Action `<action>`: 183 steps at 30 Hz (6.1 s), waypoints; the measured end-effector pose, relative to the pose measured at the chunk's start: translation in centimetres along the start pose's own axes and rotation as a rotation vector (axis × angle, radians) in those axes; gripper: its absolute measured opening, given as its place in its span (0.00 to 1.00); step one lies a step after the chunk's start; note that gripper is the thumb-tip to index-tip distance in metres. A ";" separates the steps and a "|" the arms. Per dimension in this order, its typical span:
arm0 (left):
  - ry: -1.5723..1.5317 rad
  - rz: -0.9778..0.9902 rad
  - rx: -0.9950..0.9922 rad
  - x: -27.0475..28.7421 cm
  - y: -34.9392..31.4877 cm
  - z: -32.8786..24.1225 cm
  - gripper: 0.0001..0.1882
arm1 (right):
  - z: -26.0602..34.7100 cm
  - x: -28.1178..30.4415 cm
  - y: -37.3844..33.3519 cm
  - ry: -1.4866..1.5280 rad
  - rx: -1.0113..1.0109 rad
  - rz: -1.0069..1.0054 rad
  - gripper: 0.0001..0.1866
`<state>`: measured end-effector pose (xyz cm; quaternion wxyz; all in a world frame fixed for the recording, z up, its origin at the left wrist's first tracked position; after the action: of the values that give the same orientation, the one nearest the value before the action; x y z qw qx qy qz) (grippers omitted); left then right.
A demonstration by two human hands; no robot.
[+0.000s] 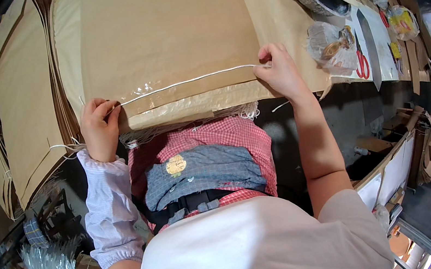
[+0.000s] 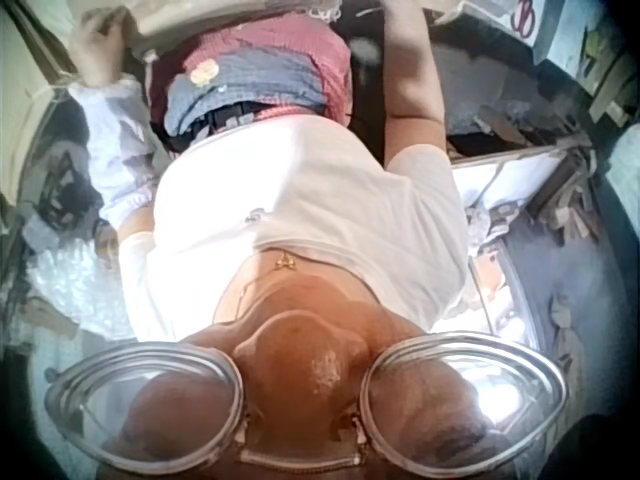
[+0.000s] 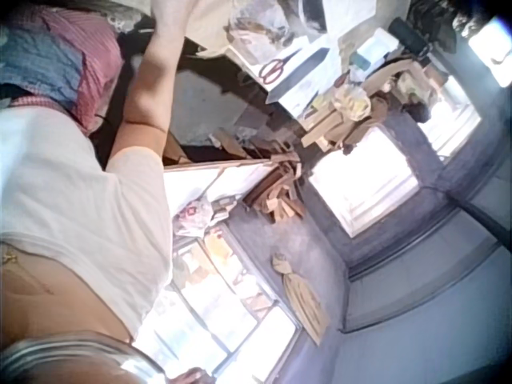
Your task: The person repeatedly applies glue to the edge of a flat cardboard piece using a brush, then presses a white string along the glued edge to secure it. The person works on multiple cardboard pieces in a repetitive sequence, handling each piece one at a time.
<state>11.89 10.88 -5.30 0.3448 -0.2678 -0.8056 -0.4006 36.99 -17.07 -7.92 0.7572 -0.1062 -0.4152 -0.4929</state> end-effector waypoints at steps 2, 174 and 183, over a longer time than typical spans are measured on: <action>0.154 -0.058 -0.137 0.5 0.1 -1.8 0.09 | -1.3 -1.8 -0.5 0.389 -0.349 0.276 0.12; 0.176 0.274 -0.409 -1.3 -1.6 -7.1 0.32 | 13.2 -4.3 -5.1 -0.149 0.890 0.034 0.13; -0.169 0.153 -0.409 0.0 -3.7 -8.1 0.19 | -1.6 14.3 -0.2 -0.861 0.105 -0.117 0.28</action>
<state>12.07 2.20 -3.41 0.2440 -0.4249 -0.7110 -0.5044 40.09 -27.49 1.45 0.4903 -0.2398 -0.7228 -0.4239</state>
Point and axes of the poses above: each hand's wrist, its own y-axis towards the middle knuckle, its own x-axis out of the back of the hand, z = x × y, the point moved 8 cm from there along y, towards the middle knuckle, and after that the axes turned 11 degrees about -z, right-handed, at the moved point
